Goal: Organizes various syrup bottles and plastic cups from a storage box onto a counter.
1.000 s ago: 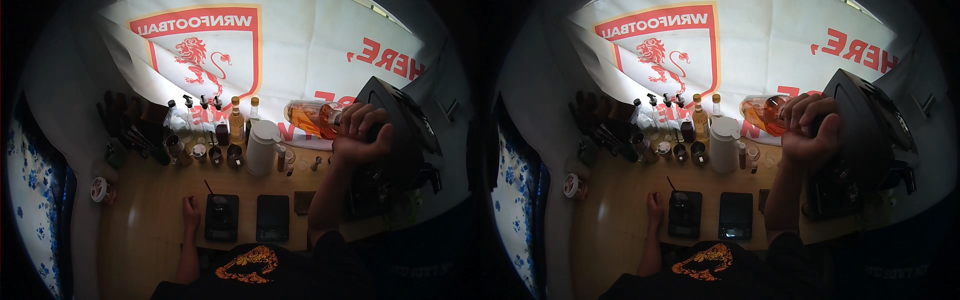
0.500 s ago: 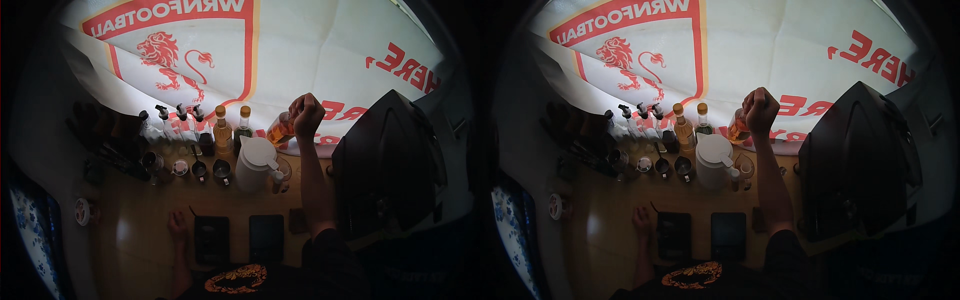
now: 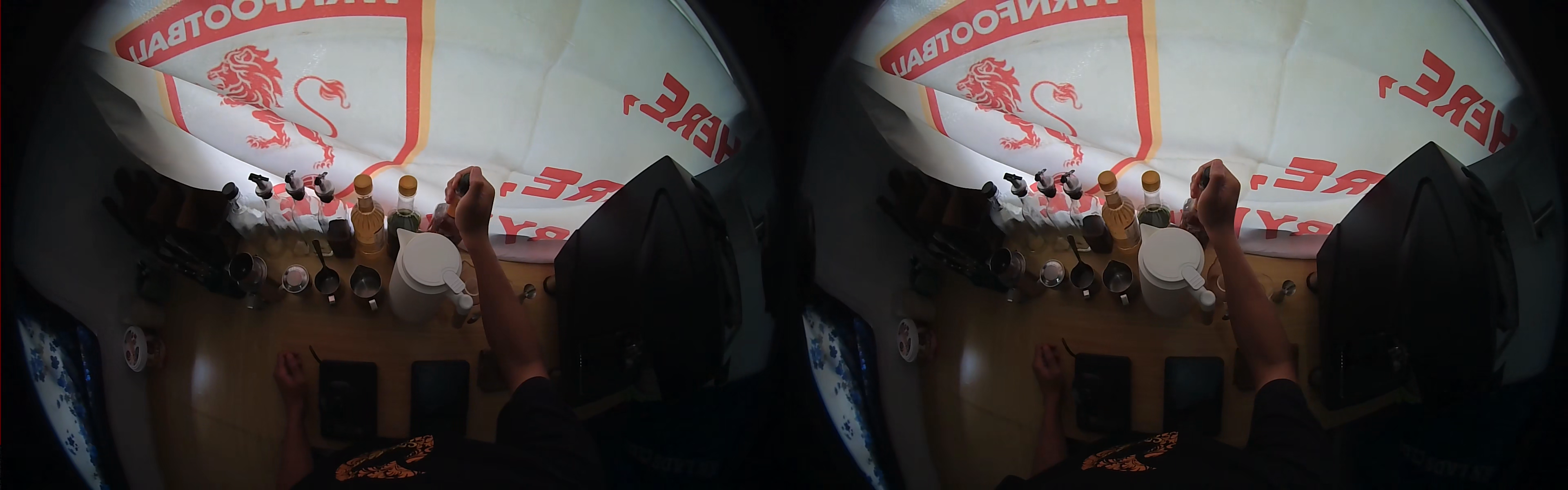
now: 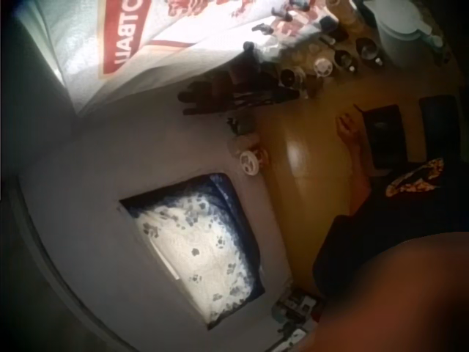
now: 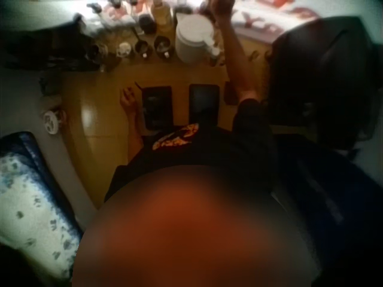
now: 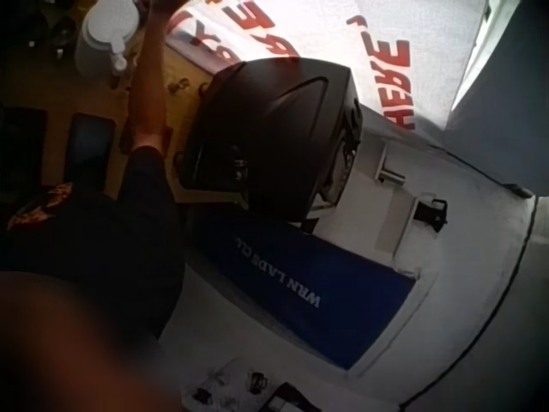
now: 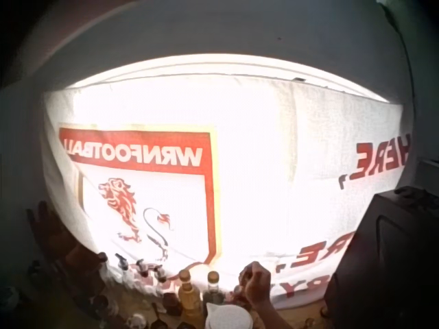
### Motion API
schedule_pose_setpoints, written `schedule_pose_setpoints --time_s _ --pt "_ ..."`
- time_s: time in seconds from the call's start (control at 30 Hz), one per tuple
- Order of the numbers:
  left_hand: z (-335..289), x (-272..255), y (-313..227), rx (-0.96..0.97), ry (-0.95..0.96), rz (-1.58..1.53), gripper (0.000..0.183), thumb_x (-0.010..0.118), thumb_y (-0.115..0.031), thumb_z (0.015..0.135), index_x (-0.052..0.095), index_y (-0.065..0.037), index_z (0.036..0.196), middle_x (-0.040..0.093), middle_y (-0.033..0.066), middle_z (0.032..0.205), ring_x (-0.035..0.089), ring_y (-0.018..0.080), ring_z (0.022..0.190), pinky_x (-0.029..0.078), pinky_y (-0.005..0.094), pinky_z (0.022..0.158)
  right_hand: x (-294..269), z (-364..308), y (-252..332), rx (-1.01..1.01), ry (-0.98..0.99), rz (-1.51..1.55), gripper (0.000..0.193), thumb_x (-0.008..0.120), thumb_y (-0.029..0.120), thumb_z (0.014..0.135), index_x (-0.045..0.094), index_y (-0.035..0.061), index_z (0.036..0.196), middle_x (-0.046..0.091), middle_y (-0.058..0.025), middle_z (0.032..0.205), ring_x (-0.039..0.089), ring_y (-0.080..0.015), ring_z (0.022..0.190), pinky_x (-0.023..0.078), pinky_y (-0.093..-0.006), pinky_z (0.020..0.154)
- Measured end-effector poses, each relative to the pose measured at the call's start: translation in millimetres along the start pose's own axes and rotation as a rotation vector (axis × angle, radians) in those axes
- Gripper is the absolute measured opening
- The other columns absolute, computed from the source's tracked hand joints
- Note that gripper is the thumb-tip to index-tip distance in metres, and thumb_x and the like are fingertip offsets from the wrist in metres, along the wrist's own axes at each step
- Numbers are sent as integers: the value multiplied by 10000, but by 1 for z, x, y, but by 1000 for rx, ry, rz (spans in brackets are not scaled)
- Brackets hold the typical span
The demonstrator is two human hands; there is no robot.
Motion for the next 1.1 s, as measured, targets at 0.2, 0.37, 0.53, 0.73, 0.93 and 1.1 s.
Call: schedule_pose_setpoints --time_s 0.2,0.37,0.53,0.73,0.93,1.1 --pt "-3 1 0 -55 14 -20 304 432 -273 1022 554 -31 884 534 30 695 499 115 648 422 279 581 4 -7 -15 4 104 -67 470 298 334 1009 454 22 694 489 -62 557 454 -122 460 378 -264 458" --pt "-2 2 2 -28 15 -16 306 429 -271 1024 555 -30 885 533 30 691 502 117 646 424 282 582 6 -5 -20 -55 113 -56 498 299 364 1016 476 29 691 500 -52 545 445 -102 443 358 -261 431" --pt "-1 0 15 -71 30 -49 307 428 -268 1026 555 -27 885 547 33 702 508 119 647 430 285 588 17 -11 -21 3 176 -37 419 301 275 1004 439 12 707 484 -70 587 460 -140 504 391 -275 502" --pt "0 3 4 -70 6 -67 315 430 -272 1029 565 -21 895 554 40 713 516 122 652 436 279 589 14 -2 -26 -50 145 8 496 310 371 1026 477 31 705 498 -44 549 415 -78 449 318 -239 416" --pt "0 1 2 -37 33 3 366 424 -325 1035 572 -25 887 563 34 742 515 112 680 439 282 606 15 -4 -33 -24 201 20 471 320 355 1025 460 20 725 491 -61 589 455 -128 513 379 -273 501" --pt "1 1 10 -19 7 -30 351 446 -316 1020 563 -10 894 561 63 684 539 150 633 443 308 580 15 -8 -34 1 183 13 518 325 416 1030 478 28 723 504 -56 572 445 -110 489 360 -261 467"
Point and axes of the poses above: each hand's wrist, its own z-axis towards the middle knuckle, its own x-axis out of the palm, y = z × x, the point moved 8 cm from there along z, towards the middle knuckle
